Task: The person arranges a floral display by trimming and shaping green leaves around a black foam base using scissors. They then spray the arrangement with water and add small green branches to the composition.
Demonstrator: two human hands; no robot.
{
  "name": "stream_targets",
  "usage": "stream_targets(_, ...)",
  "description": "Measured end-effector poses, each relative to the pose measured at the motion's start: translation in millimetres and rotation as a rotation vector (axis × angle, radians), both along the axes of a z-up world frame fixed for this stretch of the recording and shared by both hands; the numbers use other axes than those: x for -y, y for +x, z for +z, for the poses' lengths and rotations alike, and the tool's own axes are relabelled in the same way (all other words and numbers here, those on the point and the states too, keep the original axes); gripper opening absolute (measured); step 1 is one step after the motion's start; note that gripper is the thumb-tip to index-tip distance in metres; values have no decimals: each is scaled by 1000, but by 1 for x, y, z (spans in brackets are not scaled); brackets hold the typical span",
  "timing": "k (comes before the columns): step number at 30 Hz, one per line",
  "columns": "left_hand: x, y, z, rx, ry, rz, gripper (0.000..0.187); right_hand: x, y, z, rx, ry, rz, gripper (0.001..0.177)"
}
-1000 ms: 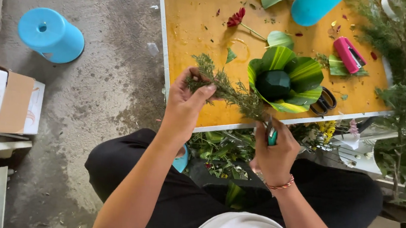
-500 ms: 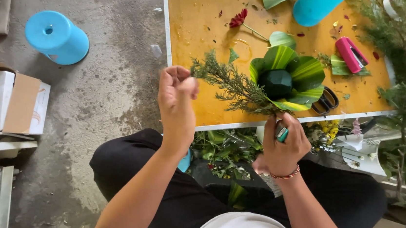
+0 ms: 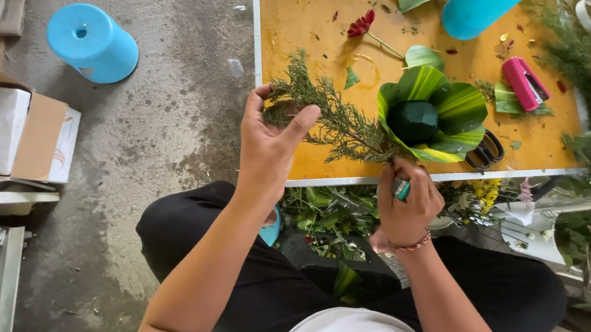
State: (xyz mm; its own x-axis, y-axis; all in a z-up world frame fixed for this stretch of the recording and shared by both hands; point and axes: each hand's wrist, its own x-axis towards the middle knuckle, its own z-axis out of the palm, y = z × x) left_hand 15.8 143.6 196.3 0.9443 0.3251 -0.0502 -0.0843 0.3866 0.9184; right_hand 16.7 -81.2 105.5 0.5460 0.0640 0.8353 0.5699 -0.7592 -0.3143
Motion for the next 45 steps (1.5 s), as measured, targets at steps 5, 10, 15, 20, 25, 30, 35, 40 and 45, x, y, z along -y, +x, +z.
stream_targets(5, -10, -2, 7, 29, 41, 67, 51, -6, 5, 4, -26, -141, 7, 12)
stream_targets(10, -10, 3, -21, 96, 103, 97, 19, -13, -5, 27, -257, -184, 43, 23)
stream_targets(15, -13, -1, -20, 135, 236, 94, 16, -17, -28, 24, -531, 57, 183, 35)
stream_targets(20, -12, -6, -11, 134, 371, 105, 22, -54, -30, 63, -987, 329, 606, 33)
stream_targets(25, -13, -8, -2, 141, 405, 113, 18, -79, -17, 80, -1012, 350, 658, 33)
stream_targets(30, -16, -11, 2, 139, 434, 122, 14, -86, -7, 79, -1059, 426, 660, 35)
stream_targets(35, -17, -12, 6, 112, 432, 121, 21, -87, -5, 75, -1106, 645, 623, 36)
stream_targets(40, -17, -10, -6, 125, 406, 126, 21, -86, -16, 82, -968, 412, 547, 36)
stream_targets(45, -16, -10, -8, 137, 387, 139, 21, -85, -26, 83, -908, 193, 460, 31)
